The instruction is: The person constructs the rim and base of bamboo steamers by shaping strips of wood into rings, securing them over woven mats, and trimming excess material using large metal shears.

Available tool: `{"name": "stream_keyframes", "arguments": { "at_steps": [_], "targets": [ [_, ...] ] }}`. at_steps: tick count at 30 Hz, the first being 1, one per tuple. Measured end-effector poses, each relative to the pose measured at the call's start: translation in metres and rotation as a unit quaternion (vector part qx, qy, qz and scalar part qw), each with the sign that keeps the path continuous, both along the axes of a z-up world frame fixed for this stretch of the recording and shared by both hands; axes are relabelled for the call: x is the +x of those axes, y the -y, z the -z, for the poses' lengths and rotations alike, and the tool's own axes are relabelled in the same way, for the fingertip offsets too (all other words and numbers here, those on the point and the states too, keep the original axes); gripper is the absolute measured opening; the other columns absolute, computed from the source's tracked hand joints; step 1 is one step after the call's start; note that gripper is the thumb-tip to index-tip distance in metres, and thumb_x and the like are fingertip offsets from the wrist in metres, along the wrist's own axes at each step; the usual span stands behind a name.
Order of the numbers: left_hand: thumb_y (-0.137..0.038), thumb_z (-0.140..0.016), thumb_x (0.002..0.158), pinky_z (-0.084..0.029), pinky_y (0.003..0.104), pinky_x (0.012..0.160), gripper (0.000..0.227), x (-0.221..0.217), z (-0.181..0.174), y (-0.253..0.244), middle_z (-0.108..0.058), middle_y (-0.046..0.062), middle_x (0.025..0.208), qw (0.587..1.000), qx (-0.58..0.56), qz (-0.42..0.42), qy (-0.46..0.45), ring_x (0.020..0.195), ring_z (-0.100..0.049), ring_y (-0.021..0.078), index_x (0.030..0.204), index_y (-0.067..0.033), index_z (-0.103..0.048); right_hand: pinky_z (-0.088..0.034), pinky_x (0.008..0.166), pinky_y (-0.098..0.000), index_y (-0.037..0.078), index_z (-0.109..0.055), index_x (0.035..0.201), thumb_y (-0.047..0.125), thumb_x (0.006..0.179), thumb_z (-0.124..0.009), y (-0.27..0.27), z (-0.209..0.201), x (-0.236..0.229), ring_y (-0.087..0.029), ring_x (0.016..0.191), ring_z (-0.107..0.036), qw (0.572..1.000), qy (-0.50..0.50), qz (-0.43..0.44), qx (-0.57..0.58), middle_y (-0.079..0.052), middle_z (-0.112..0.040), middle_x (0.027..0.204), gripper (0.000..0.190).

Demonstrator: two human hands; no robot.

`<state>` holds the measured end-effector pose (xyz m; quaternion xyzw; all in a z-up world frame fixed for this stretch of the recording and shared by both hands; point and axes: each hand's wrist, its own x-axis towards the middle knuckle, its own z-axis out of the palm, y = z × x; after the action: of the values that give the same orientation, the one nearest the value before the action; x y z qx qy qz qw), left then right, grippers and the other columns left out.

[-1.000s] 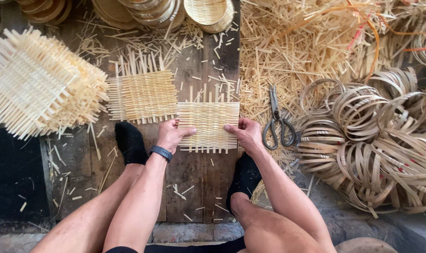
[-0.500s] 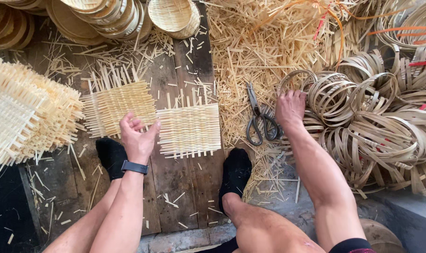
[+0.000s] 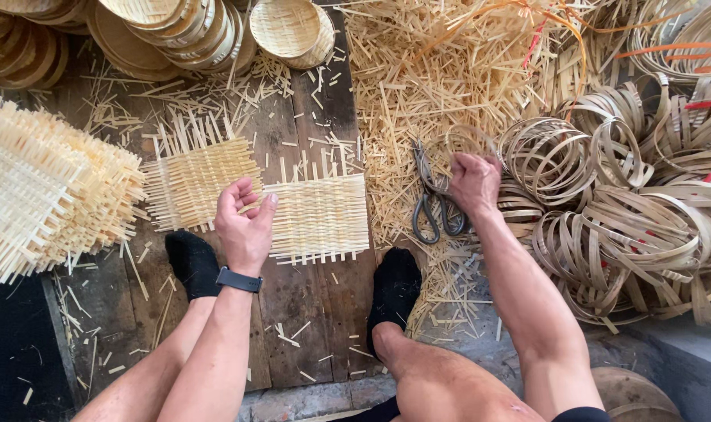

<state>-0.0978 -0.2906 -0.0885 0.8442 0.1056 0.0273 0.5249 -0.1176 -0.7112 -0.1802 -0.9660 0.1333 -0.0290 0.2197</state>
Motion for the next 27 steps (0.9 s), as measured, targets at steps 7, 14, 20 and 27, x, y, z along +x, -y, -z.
{"name": "stream_keyframes", "arguments": {
  "at_steps": [7, 14, 20, 27],
  "targets": [
    [-0.037, -0.064, 0.100, -0.061, 0.029, 0.075, 0.034, 0.001, -0.026, 0.055, -0.078, 0.006, 0.103, 0.990, -0.033, 0.128, -0.055, 0.087, -0.072, 0.0162, 0.118, -0.0105, -0.076, -0.051, 0.080, -0.0355, 0.009, -0.078, 0.096, 0.012, 0.097, -0.078, -0.049, -0.060, -0.005, -0.018, 0.082, -0.067, 0.960, 0.253, -0.115, 0.021, -0.006, -0.075, 0.086, 0.004],
    [-0.023, -0.062, 0.104, -0.052, 0.027, 0.070, 0.034, 0.003, -0.028, 0.113, -0.068, 0.004, 0.084, 0.804, -0.548, 0.121, -0.196, 0.076, -0.061, 0.0125, 0.126, 0.0015, -0.070, -0.053, 0.074, -0.0395, 0.005, -0.075, 0.096, 0.019, 0.082, -0.085, -0.155, -0.178, -0.021, -0.022, 0.085, -0.064, 0.915, 0.277, -0.262, 0.129, -0.005, -0.065, 0.089, 0.022],
    [-0.020, -0.060, 0.110, -0.037, 0.025, 0.050, 0.025, -0.006, -0.022, 0.083, -0.051, -0.003, 0.065, 0.775, -0.544, 0.171, -0.274, 0.055, -0.042, 0.0077, 0.102, 0.0016, -0.068, -0.054, 0.075, -0.0376, 0.004, -0.074, 0.101, 0.018, 0.078, -0.085, -0.151, -0.192, -0.003, -0.025, 0.091, -0.063, 0.924, 0.276, -0.240, 0.111, -0.009, -0.064, 0.098, 0.030],
    [-0.032, -0.048, 0.099, -0.033, 0.030, 0.048, 0.033, 0.004, -0.045, 0.069, -0.056, 0.002, 0.066, 0.745, -0.468, 0.141, -0.453, 0.055, -0.047, 0.0123, 0.091, -0.0062, -0.068, -0.058, 0.078, -0.0374, 0.004, -0.072, 0.108, -0.001, 0.079, -0.079, -0.149, -0.163, -0.010, -0.024, 0.096, -0.062, 0.906, 0.175, -0.342, 0.180, -0.006, -0.064, 0.103, 0.030]
  ]
}}
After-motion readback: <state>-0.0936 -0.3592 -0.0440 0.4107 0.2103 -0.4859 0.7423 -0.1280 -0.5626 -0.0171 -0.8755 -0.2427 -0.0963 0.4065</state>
